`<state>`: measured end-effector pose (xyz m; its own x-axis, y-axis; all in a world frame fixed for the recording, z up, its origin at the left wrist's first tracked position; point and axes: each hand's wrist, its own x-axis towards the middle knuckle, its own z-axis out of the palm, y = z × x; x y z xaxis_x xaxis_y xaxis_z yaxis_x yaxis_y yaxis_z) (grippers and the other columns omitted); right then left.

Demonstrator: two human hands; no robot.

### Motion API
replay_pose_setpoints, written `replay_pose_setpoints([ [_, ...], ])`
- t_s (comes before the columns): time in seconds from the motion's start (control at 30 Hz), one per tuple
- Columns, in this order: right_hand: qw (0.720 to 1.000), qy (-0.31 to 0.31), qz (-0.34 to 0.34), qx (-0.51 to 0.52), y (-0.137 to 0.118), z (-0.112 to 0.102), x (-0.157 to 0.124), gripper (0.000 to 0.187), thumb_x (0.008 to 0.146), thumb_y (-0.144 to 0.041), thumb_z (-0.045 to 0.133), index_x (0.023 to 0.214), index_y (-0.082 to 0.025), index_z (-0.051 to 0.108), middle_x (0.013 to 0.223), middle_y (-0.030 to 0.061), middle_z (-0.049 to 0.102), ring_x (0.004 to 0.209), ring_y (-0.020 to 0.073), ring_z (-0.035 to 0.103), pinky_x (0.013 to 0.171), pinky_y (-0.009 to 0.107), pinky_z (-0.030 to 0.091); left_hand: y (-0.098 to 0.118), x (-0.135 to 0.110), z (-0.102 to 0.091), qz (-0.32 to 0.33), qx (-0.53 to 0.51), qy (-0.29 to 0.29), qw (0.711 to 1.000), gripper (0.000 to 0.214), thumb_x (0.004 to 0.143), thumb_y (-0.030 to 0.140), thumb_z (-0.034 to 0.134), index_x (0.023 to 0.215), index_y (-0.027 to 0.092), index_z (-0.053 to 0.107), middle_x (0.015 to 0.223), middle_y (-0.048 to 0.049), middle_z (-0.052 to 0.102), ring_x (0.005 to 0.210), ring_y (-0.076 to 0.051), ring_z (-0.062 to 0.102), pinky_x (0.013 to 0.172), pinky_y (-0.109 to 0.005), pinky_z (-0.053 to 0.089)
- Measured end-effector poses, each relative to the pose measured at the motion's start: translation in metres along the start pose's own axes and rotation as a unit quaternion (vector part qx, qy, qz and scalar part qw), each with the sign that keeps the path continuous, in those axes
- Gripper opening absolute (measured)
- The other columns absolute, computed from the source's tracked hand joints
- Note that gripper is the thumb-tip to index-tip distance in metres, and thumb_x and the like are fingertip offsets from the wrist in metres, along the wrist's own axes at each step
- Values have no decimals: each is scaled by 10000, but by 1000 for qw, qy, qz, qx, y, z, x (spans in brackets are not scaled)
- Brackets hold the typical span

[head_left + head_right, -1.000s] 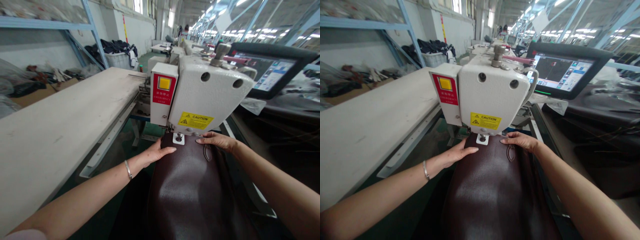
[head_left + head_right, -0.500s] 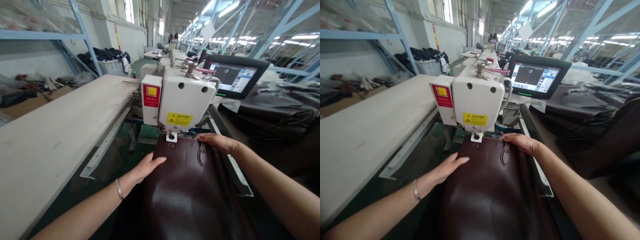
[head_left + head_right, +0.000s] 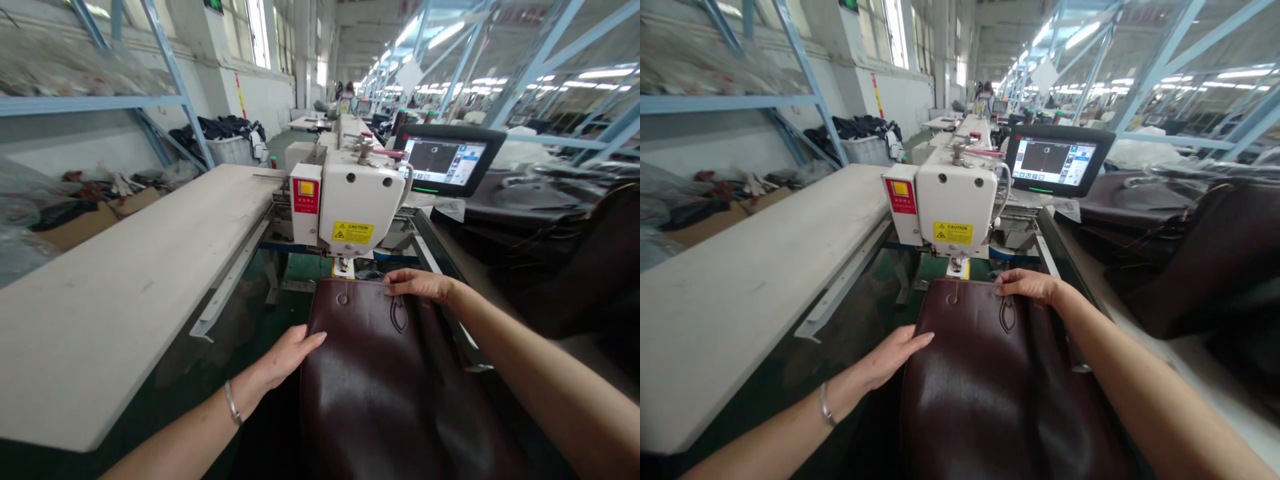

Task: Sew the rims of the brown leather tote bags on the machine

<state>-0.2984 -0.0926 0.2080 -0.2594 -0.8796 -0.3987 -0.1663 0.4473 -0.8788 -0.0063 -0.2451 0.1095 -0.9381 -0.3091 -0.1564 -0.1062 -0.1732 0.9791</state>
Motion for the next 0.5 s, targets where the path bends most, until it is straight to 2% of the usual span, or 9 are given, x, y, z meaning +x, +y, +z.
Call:
replay_pose_setpoints([
  [0.23,994,-57,-76,-57,-21,44,-26,415,631,-403,880,834,-154,619,739,-20,644,657,114,583,644,244,462,-14,-58,10,24,-33,45,998,460,881,508,664,1153,137,682,1135,-96,719,1050,-278,653,954,-379,490],
  [0.4,985,-27,-143,-93,-43,79,-47,375,699,-446,829,757,-160,593,660,-40,559,598,100,501,556,225,391,-11,-96,12,42,-36,106,993,487,880,529,657,1145,123,692,1103,-108,730,948,-257,678,856,-334,527],
  [0.5,976,2,-198,-85,-56,101,-65,352,751,-456,790,753,-170,584,663,-39,539,590,99,477,547,228,377,4,-112,8,53,-51,135,988,504,868,504,685,1215,138,664,1116,-110,729,922,-241,689,819,-314,543],
])
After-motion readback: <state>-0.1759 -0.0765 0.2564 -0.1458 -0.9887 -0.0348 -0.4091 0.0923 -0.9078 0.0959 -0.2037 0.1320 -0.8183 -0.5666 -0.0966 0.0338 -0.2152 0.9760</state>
